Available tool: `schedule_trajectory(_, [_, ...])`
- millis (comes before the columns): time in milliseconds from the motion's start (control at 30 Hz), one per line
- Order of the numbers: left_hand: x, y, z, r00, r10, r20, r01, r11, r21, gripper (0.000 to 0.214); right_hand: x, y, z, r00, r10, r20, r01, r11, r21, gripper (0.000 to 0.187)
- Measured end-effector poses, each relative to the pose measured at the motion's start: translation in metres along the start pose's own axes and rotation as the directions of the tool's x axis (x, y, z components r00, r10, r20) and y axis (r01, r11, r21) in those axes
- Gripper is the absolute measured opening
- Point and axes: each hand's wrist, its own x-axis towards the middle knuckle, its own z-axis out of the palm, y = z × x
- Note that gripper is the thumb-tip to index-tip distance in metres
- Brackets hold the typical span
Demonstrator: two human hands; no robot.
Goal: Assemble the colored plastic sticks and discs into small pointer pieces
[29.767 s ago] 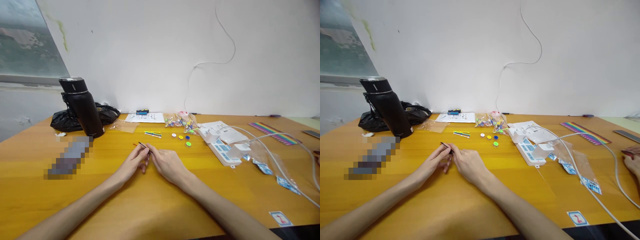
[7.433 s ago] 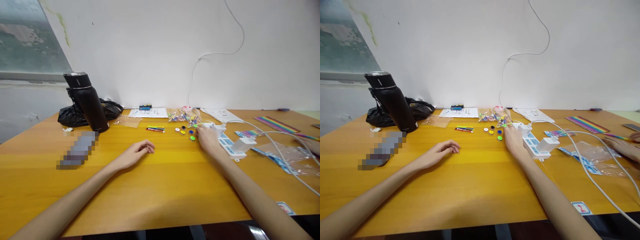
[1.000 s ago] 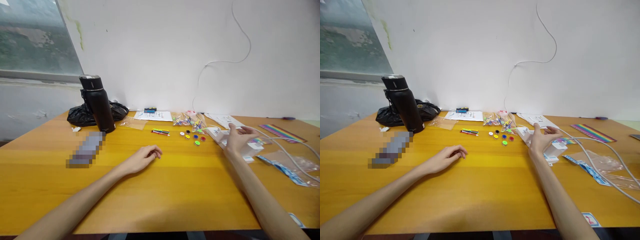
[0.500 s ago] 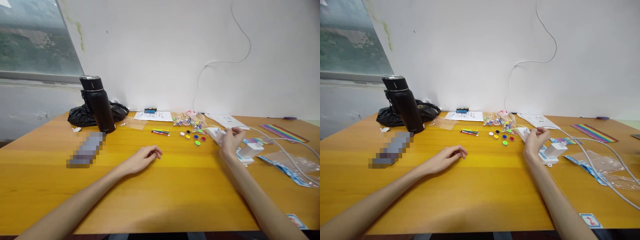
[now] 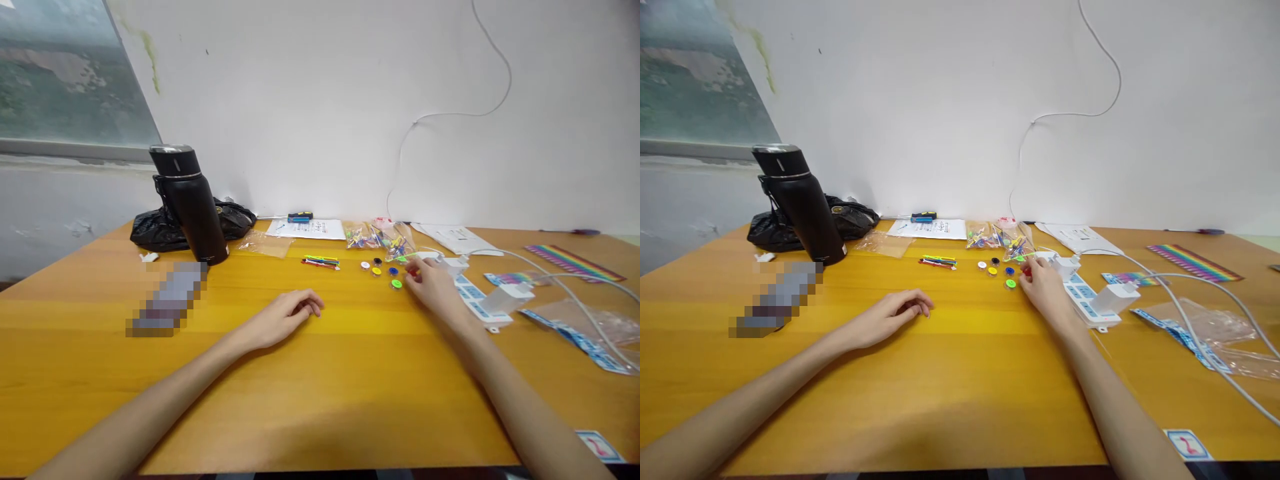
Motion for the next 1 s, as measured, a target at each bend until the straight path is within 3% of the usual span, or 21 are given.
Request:
schedule_trajectory(67, [0.000,-0.002,0.002,1.000,-0.007,-0.026,0.006,0.999,-0.040,0.027,-0.003,-0.016,-0.001,0.999,-0.036,-0.030,0.042,0.965,0.258,0.015])
schedule_trajectory(167, [0.002,-0.005,0.008,0.996,-0.015,-0.093,-0.005,0.977,-0.213,0.034,-0.016,-0.054,0.008,0.991,-0.124,0.052,0.060,0.753,0.655,0.025])
schedule_trajectory(267, [0.004,-0.006,0.013,0.998,-0.033,-0.056,0.010,0.930,-0.366,0.047,-0.034,-0.094,0.026,0.942,-0.291,0.166,0.036,0.582,0.812,0.022])
schedule_trajectory(367, [0.005,-0.005,0.015,0.999,-0.036,0.002,0.034,0.930,-0.366,0.038,-0.045,-0.117,0.039,0.839,-0.457,0.295,-0.004,0.537,0.843,0.019])
schedule_trajectory(433, [0.006,-0.004,0.015,0.999,-0.034,0.001,0.032,0.942,-0.333,0.029,-0.045,-0.121,0.044,0.812,-0.486,0.324,-0.007,0.547,0.837,0.017])
schedule_trajectory(500, [0.006,-0.003,0.015,0.999,-0.044,-0.016,0.037,0.951,-0.308,0.026,-0.037,-0.120,0.049,0.854,-0.446,0.269,0.062,0.600,0.797,0.015])
schedule_trajectory(600, [0.008,-0.005,0.016,0.998,-0.059,-0.032,0.044,0.939,-0.341,0.028,-0.016,-0.113,0.063,0.940,-0.336,0.055,0.240,0.768,0.594,0.012])
schedule_trajectory(700, [0.011,-0.010,0.016,0.994,-0.084,-0.065,0.042,0.873,-0.485,0.033,0.007,-0.109,0.080,0.941,-0.338,-0.027,0.328,0.884,0.333,0.009])
schedule_trajectory(867, [0.017,-0.018,0.011,0.946,-0.242,-0.217,0.030,0.729,-0.684,0.039,0.023,-0.115,0.090,0.902,-0.431,-0.022,0.428,0.886,0.182,0.008])
schedule_trajectory(1000, [0.018,-0.022,0.006,0.889,-0.342,-0.304,0.006,0.674,-0.739,0.037,0.019,-0.119,0.082,0.899,-0.424,-0.112,0.438,0.862,0.255,0.011])
